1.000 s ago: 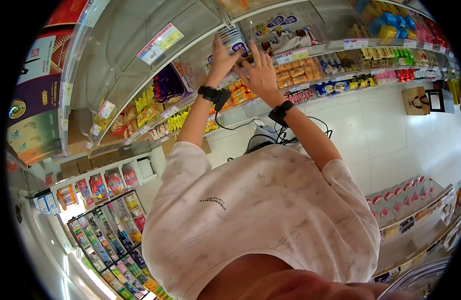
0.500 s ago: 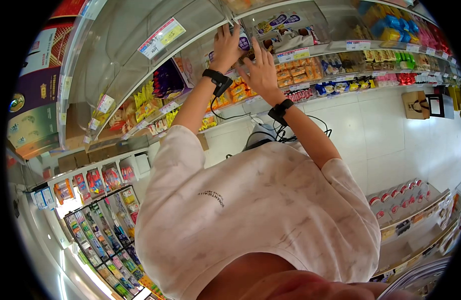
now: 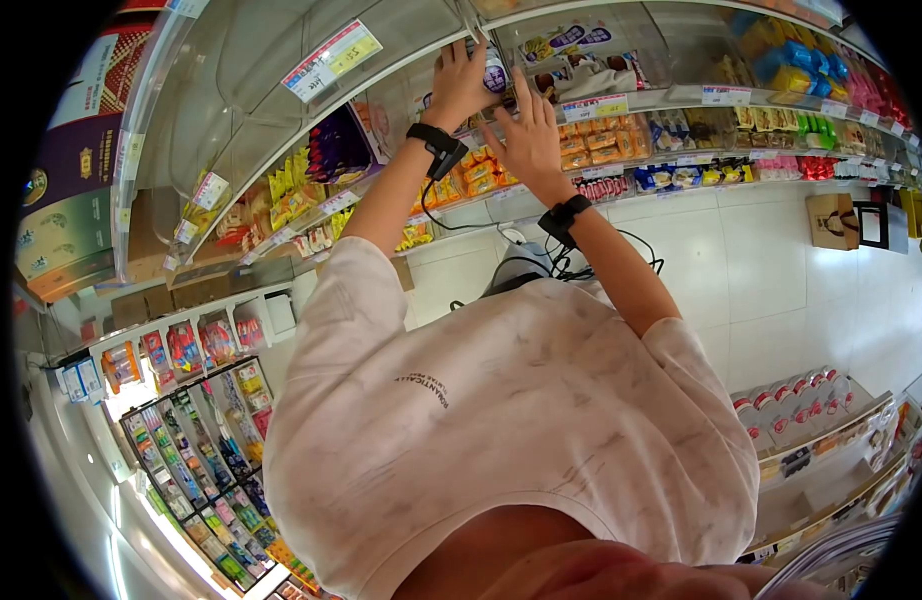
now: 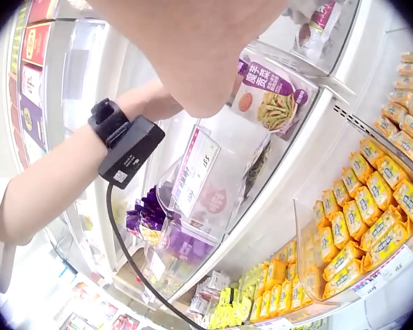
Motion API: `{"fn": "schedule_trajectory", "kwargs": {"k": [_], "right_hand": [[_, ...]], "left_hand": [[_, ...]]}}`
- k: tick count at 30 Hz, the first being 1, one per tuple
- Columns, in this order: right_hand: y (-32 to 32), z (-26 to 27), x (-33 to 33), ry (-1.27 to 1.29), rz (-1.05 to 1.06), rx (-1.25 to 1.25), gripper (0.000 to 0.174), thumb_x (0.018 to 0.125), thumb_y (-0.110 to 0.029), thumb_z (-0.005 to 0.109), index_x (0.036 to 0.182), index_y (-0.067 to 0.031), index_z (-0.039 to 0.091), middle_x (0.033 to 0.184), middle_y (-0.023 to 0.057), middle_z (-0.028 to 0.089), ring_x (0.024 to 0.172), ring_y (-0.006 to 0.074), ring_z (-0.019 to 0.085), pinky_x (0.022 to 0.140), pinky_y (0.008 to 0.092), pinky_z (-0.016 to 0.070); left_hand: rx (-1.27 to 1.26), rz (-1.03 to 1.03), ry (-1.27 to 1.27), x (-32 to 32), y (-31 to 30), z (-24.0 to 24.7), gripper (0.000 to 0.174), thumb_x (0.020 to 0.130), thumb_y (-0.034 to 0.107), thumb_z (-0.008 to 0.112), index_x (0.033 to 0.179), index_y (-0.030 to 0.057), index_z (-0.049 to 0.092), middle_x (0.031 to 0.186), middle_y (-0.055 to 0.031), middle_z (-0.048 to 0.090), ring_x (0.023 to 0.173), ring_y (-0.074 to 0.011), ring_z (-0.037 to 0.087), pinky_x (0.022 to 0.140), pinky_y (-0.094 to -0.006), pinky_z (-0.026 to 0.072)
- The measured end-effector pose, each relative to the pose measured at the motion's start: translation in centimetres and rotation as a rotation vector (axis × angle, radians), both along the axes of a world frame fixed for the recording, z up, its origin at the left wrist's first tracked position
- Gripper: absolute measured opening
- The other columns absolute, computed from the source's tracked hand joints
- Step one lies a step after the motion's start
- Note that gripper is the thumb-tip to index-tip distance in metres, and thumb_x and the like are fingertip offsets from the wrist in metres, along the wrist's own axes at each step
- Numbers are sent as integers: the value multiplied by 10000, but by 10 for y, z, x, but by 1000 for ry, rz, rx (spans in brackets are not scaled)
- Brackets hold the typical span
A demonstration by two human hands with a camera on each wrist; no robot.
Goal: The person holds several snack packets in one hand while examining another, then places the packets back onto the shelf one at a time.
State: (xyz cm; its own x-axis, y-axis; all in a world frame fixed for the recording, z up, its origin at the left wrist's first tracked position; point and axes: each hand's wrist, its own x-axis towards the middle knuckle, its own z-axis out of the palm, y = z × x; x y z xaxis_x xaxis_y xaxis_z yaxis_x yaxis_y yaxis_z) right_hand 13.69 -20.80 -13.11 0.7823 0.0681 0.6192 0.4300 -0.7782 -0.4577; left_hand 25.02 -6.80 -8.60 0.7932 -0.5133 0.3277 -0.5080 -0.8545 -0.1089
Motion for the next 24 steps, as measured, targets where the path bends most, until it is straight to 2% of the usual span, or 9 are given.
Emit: {"fn": "schedule_trajectory", "kwargs": {"k": [5,9,12,18,24], "right_hand": [[0,1,-1,-7,-4,10,355,953,-387,640,999,-41,702,1580,225,315,1256,428,483,1071,504,369],[-1,4,0,-2,11,10,353,950,-383,642,998,-38,700,1580,232,313,1249,436,489,1071,505,370],[0,3,0,-14,12,26,348,949,-382,641,995,-42,702,1583,233,310,1247,439,493,1074,506,369],[1,1,-1,-20,-5,13,350,954,-384,632,1003,-45,703,1589,225,303,1261,429,485,1077,506,366],[0,2,-1,-3,-2,13,364,960,-389,623,1022,-41,708,1590,221,302,1263,426,484,1074,505,370]], "left_hand": [[6,-17,39,4,4,0,1124,623,340,914,1560,153,322,1400,-259,450,1287,-490,444,970,-554,492],[7,-6,-30,-6,-1,-1,1119,633,311,912,1565,164,309,1423,-245,435,1289,-494,439,981,-548,487],[-33,6,-116,-22,-9,0,974,613,234,905,1456,78,443,1378,-252,431,1280,-467,448,954,-542,484],[-61,-34,16,-6,2,0,1067,579,320,924,1485,82,413,1388,-259,419,1300,-473,427,973,-558,473],[-54,-15,191,-4,7,16,1113,601,414,902,1521,79,372,1454,-274,396,1350,-483,389,1068,-554,424]]}}
